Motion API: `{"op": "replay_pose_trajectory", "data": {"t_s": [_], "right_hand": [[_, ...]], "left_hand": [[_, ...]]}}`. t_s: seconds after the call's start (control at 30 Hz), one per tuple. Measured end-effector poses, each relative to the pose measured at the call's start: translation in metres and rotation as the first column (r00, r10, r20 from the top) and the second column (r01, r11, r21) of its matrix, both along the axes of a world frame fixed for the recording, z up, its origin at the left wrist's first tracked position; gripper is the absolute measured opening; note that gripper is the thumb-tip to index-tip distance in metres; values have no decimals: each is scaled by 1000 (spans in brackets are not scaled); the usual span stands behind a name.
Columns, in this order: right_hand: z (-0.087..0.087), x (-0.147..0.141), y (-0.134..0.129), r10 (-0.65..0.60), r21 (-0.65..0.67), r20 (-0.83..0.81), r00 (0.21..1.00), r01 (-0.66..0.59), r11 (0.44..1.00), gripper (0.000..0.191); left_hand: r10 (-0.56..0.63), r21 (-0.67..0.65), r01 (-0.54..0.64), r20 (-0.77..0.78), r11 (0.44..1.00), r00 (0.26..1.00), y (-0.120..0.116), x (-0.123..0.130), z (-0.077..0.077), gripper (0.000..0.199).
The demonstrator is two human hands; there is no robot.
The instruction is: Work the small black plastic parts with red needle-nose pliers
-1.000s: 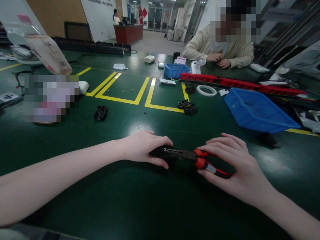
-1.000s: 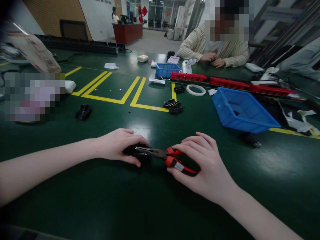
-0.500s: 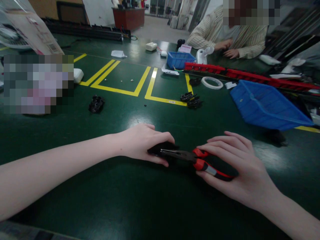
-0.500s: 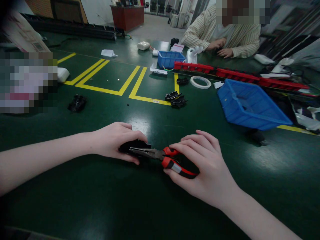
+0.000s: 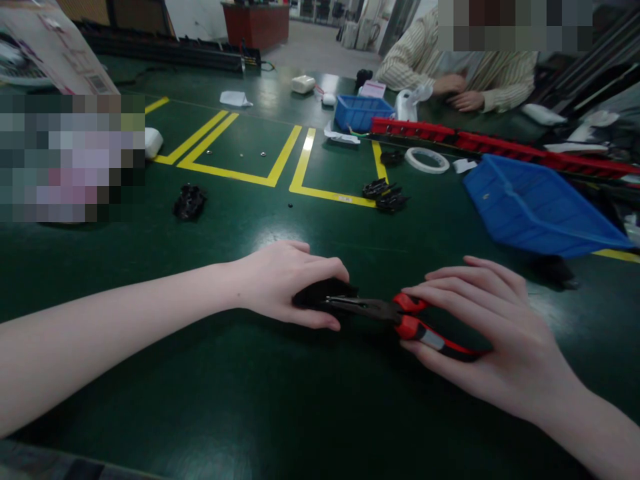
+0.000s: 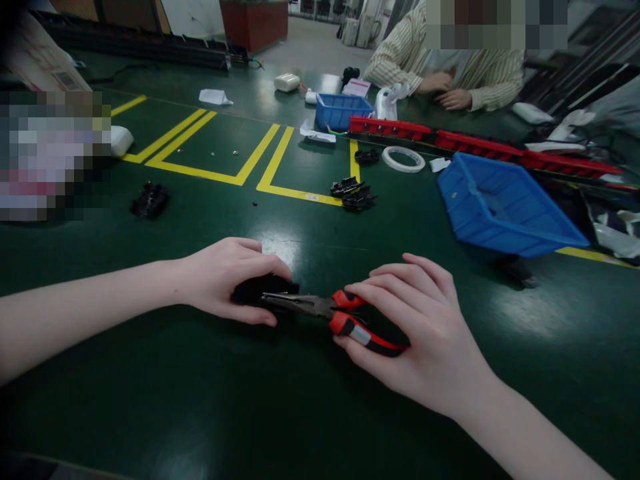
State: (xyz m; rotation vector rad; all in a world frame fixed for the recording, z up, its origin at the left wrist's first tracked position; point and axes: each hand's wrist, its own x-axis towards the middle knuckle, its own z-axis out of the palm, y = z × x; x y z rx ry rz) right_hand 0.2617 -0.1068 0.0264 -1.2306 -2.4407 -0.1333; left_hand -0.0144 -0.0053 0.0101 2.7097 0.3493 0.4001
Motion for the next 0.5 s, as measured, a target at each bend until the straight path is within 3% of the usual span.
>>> {"op": "replay_pose_trajectory", "data": {"t_s": [0.5], "right_hand": [[7, 5, 1, -19, 1, 9, 1000, 19, 1000, 32]], "left_hand": [[22, -25, -23, -43, 999, 999, 1, 0, 0, 44]]}}
